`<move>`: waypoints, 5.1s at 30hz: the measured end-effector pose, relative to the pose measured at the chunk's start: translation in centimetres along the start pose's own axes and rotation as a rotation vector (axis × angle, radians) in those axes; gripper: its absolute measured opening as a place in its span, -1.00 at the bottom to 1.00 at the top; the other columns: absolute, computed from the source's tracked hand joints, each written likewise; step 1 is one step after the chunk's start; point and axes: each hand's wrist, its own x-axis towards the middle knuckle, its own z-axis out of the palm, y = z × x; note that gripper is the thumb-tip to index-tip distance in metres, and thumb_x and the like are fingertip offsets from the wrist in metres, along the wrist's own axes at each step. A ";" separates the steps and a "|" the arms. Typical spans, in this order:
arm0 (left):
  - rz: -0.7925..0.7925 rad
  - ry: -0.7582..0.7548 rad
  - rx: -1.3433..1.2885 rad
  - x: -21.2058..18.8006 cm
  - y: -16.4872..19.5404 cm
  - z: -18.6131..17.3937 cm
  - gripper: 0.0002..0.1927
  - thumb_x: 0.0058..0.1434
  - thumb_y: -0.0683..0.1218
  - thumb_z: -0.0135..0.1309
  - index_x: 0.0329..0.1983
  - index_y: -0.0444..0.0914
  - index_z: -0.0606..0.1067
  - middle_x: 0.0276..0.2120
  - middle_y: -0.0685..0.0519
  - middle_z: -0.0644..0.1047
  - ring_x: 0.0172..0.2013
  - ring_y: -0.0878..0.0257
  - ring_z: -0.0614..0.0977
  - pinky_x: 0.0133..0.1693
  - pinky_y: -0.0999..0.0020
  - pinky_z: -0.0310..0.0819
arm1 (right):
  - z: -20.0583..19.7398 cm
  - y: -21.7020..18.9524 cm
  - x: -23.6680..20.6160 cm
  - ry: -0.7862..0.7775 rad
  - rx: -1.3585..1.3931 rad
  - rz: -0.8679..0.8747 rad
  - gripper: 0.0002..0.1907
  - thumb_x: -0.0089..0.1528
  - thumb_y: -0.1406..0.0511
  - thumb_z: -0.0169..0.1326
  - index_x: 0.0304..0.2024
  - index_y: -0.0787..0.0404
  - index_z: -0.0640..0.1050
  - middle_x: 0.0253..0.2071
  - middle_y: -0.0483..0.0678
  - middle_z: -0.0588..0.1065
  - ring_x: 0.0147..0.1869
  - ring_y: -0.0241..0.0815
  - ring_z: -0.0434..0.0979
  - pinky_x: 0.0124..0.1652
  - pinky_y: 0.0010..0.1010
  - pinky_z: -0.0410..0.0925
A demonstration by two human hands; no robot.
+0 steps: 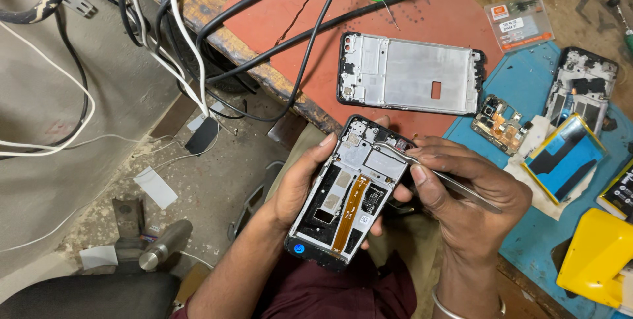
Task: The person uses tweezers to remove small components from a disassembled smartphone chassis and places them into a replacement chassis. They then use a metal prying tool to scrape residue from the interior of the replacement chassis. The person continues to transfer small parts between the two phone bodies using tweezers.
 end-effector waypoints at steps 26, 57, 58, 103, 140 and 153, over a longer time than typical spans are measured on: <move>-0.001 0.024 0.037 -0.3 0.0 -0.3 -0.26 0.58 0.33 -0.43 0.75 0.07 -0.13 0.19 -0.51 0.43 -0.15 -0.27 0.69 -0.18 -0.14 0.70 | 0.0 -0.1 0.2 -0.054 0.048 -0.008 -0.86 0.29 0.47 0.33 -0.14 0.39 0.63 -0.16 0.11 0.63 0.00 -0.08 0.67 0.22 -0.19 0.52; -0.050 0.007 -0.019 -0.4 0.5 0.0 -0.22 0.55 0.36 -0.47 0.72 -0.03 -0.12 0.18 -0.50 0.44 -0.17 -0.28 0.69 -0.19 -0.20 0.68 | 0.2 -0.7 0.1 -0.084 -0.009 -0.049 -0.80 0.25 0.51 0.31 -0.09 0.39 0.62 -0.10 0.15 0.63 0.09 -0.03 0.68 0.25 -0.18 0.51; -0.048 -0.004 -0.014 -0.4 0.5 0.0 -0.23 0.56 0.36 -0.47 0.73 0.00 -0.13 0.18 -0.50 0.44 -0.17 -0.28 0.69 -0.19 -0.19 0.69 | 0.2 -0.7 0.1 -0.086 -0.010 -0.050 -0.79 0.24 0.51 0.31 -0.08 0.38 0.62 -0.10 0.14 0.64 0.09 -0.03 0.68 0.24 -0.19 0.51; -0.060 -0.037 -0.030 -0.3 0.5 0.5 -0.29 0.58 0.33 -0.43 0.74 0.12 -0.13 0.20 -0.51 0.43 -0.14 -0.29 0.69 -0.14 -0.18 0.68 | -0.4 -0.1 -0.2 -0.041 0.094 0.035 -0.83 0.27 0.54 0.29 -0.10 0.40 0.60 -0.08 0.19 0.62 0.05 -0.08 0.67 0.14 -0.28 0.56; -0.057 -0.009 0.020 -0.7 0.7 0.7 -0.25 0.58 0.31 -0.39 0.75 0.07 -0.15 0.15 -0.50 0.46 -0.19 -0.23 0.70 -0.23 -0.10 0.71 | -0.2 -0.1 -0.5 0.002 0.111 0.071 -0.83 0.23 0.56 0.28 -0.15 0.39 0.58 -0.09 0.21 0.61 0.01 -0.09 0.65 0.05 -0.29 0.52; -0.060 -0.006 -0.001 -0.9 0.8 1.0 -0.25 0.57 0.31 -0.37 0.74 0.06 -0.12 0.13 -0.50 0.46 -0.20 -0.25 0.70 -0.24 -0.11 0.70 | 0.1 -0.6 -0.2 -0.104 -0.015 -0.041 -0.82 0.22 0.57 0.30 -0.18 0.35 0.58 -0.12 0.16 0.62 0.07 -0.08 0.67 0.20 -0.23 0.51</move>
